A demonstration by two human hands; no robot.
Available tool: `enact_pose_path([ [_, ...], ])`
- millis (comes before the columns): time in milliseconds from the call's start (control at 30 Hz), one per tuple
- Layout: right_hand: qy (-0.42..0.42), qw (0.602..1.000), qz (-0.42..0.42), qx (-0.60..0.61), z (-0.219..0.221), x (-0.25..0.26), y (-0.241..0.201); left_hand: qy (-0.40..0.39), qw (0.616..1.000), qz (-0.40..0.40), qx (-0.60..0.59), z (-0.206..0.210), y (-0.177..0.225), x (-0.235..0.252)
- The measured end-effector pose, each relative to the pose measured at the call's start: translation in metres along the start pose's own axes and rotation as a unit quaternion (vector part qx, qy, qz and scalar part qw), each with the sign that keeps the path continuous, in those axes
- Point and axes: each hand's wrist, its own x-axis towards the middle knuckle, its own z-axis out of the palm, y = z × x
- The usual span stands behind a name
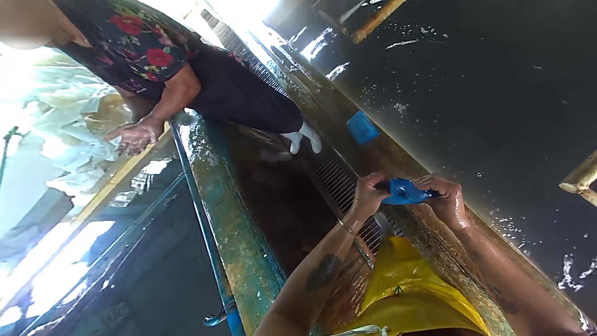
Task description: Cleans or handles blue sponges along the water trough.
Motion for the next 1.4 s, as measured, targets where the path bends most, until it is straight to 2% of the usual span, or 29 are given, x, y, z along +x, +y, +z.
enact_pose_path([
  [100, -0.002, 1.000, 0.020, -0.003, 0.003, 0.002, -0.002, 0.017, 1.000, -0.021, 0.016, -0.001, 0.003, 0.000],
  [167, -0.019, 0.996, 0.081, 0.015, 0.004, 0.005, -0.005, 0.022, 0.998, -0.063, 0.017, -0.003, 0.007, 0.002],
  [267, -0.056, 0.986, 0.151, 0.054, 0.003, 0.009, -0.002, -0.021, 0.993, -0.112, -0.037, -0.010, 0.006, 0.003],
  [400, -0.073, 0.985, 0.136, 0.072, 0.005, 0.011, 0.011, -0.088, 0.988, -0.115, -0.054, -0.016, -0.002, -0.001],
  [467, -0.071, 0.987, 0.127, 0.064, 0.007, 0.011, 0.014, -0.096, 0.987, -0.100, -0.084, -0.019, -0.008, -0.006],
  [633, -0.049, 0.993, 0.099, 0.043, 0.011, 0.011, 0.019, 0.026, 0.992, -0.069, -0.106, -0.013, -0.017, -0.014],
  [767, -0.045, 0.993, 0.106, 0.022, 0.012, 0.013, 0.023, 0.134, 0.991, 0.025, 0.012, 0.006, -0.021, -0.015],
  [800, -0.047, 0.992, 0.114, 0.011, 0.011, 0.014, 0.024, 0.130, 0.988, 0.050, 0.065, 0.010, -0.029, -0.016],
  [867, -0.058, 0.987, 0.147, -0.020, 0.006, 0.012, 0.028, 0.067, 0.981, 0.060, 0.172, 0.011, -0.054, -0.022],
  [933, -0.076, 0.980, 0.180, -0.048, -0.001, 0.007, 0.032, -0.024, 0.963, -0.006, 0.270, 0.008, -0.072, -0.029],
  [1000, -0.092, 0.971, 0.211, -0.065, -0.011, 0.000, 0.036, -0.080, 0.949, -0.036, 0.302, 0.006, -0.079, -0.034],
  [1100, -0.090, 0.959, 0.257, -0.082, -0.045, -0.014, 0.047, -0.056, 0.957, 0.002, 0.284, 0.003, -0.083, -0.040],
  [1167, -0.051, 0.950, 0.276, -0.135, -0.089, -0.029, 0.071, -0.009, 0.966, 0.026, 0.258, -0.002, -0.082, -0.043],
  [1233, 0.042, 0.917, 0.307, -0.253, -0.141, -0.054, 0.104, 0.021, 0.972, -0.005, 0.234, -0.013, -0.077, -0.045],
  [1300, 0.154, 0.831, 0.414, -0.339, -0.183, -0.088, 0.131, 0.059, 0.976, -0.061, 0.202, -0.023, -0.072, -0.048],
  [1367, 0.224, 0.745, 0.547, -0.310, -0.192, -0.112, 0.144, 0.111, 0.976, -0.090, 0.167, -0.026, -0.069, -0.050],
  [1400, 0.250, 0.735, 0.587, -0.228, -0.183, -0.118, 0.147, 0.131, 0.976, -0.092, 0.151, -0.023, -0.067, -0.049],
])
